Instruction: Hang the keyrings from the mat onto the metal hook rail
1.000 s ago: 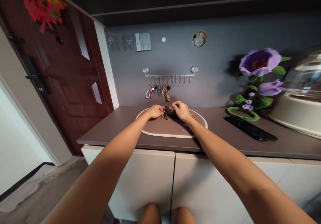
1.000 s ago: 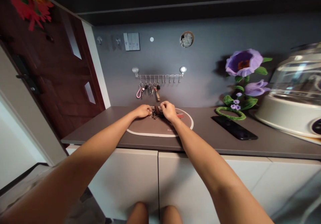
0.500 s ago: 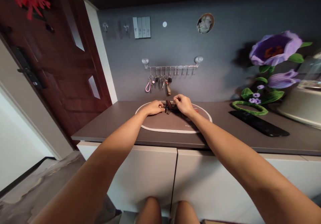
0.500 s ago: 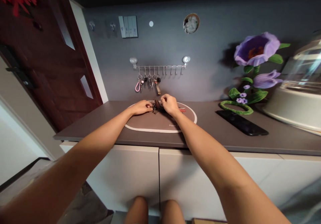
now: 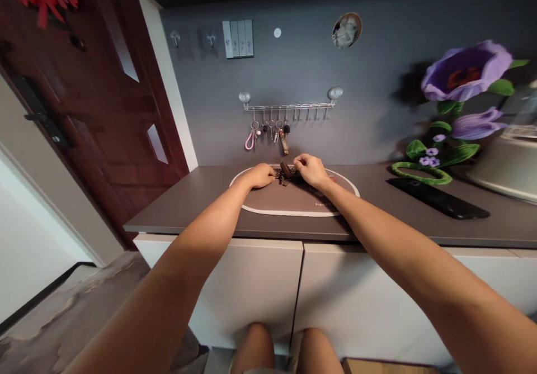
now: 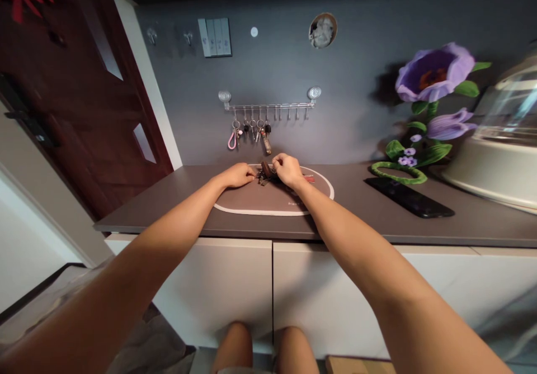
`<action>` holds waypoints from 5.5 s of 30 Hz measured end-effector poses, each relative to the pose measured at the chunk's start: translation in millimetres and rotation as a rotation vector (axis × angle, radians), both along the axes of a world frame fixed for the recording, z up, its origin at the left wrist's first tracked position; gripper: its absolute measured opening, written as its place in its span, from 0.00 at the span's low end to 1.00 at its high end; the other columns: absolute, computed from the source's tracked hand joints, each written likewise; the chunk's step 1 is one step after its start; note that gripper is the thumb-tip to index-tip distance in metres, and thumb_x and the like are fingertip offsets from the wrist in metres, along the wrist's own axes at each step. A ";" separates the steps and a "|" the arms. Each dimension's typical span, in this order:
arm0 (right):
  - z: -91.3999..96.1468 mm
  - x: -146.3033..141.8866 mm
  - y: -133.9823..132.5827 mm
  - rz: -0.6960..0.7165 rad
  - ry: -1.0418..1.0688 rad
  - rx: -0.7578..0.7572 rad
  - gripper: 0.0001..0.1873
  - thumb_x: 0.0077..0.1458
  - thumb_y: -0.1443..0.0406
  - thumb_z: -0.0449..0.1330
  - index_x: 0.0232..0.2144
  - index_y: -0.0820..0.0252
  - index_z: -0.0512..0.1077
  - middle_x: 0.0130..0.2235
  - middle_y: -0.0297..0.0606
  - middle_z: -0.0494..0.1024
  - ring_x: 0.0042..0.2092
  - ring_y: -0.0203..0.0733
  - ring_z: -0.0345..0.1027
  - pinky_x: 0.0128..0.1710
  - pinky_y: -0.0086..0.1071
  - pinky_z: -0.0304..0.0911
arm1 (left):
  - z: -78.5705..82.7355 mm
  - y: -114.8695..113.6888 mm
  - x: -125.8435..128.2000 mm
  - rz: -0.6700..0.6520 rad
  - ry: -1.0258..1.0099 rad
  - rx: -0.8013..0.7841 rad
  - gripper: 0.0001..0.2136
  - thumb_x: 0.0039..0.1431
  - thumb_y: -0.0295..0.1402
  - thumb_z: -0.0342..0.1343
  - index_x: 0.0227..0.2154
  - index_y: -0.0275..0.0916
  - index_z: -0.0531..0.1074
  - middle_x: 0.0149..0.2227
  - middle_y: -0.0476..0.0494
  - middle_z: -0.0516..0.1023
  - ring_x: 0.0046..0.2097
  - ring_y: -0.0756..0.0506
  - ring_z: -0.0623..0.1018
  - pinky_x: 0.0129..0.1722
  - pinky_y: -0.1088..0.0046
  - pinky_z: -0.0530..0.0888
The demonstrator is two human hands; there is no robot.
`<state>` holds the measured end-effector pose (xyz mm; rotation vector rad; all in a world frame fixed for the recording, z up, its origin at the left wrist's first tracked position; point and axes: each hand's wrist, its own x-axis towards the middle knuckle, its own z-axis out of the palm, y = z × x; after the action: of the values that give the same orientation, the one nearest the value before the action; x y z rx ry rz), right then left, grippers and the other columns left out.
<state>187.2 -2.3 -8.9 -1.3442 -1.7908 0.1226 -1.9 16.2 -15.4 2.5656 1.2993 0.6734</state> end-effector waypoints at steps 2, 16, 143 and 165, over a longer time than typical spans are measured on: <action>-1.1 0.5 1.4 0.009 0.000 0.000 0.09 0.50 0.66 0.52 0.30 0.61 0.72 0.30 0.37 0.76 0.31 0.35 0.65 0.35 0.27 0.57 | 0.9 0.0 -1.4 -0.046 0.093 0.047 0.09 0.47 0.29 0.49 0.19 0.35 0.73 0.21 0.48 0.73 0.24 0.51 0.66 0.28 0.77 0.60; 1.6 0.3 -3.5 0.010 -0.001 -0.023 0.09 0.49 0.67 0.51 0.29 0.61 0.71 0.30 0.36 0.76 0.32 0.35 0.65 0.35 0.27 0.56 | 5.8 -1.7 -9.7 0.094 0.147 0.138 0.08 0.50 0.28 0.49 0.23 0.34 0.74 0.28 0.40 0.73 0.33 0.47 0.71 0.34 0.75 0.62; 92.5 -24.4 70.1 -0.013 1.081 -0.116 0.05 0.48 0.72 0.53 0.21 0.63 0.64 0.17 0.31 0.65 0.21 0.31 0.63 0.19 0.25 0.66 | -15.4 3.8 29.5 0.149 -0.394 0.180 0.09 0.54 0.29 0.45 0.28 0.36 0.71 0.32 0.44 0.74 0.35 0.48 0.71 0.38 0.73 0.66; 62.8 -12.7 41.8 0.059 0.976 -0.199 0.09 0.43 0.77 0.52 0.26 0.61 0.62 0.21 0.29 0.68 0.22 0.28 0.62 0.26 0.25 0.64 | -16.5 5.6 24.5 0.192 -0.430 0.165 0.08 0.54 0.26 0.45 0.31 0.35 0.69 0.34 0.41 0.74 0.37 0.48 0.73 0.40 0.71 0.67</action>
<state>174.5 39.5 53.9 -1.0666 -0.9906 0.8508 22.6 21.8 -31.9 2.2453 1.3905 1.3324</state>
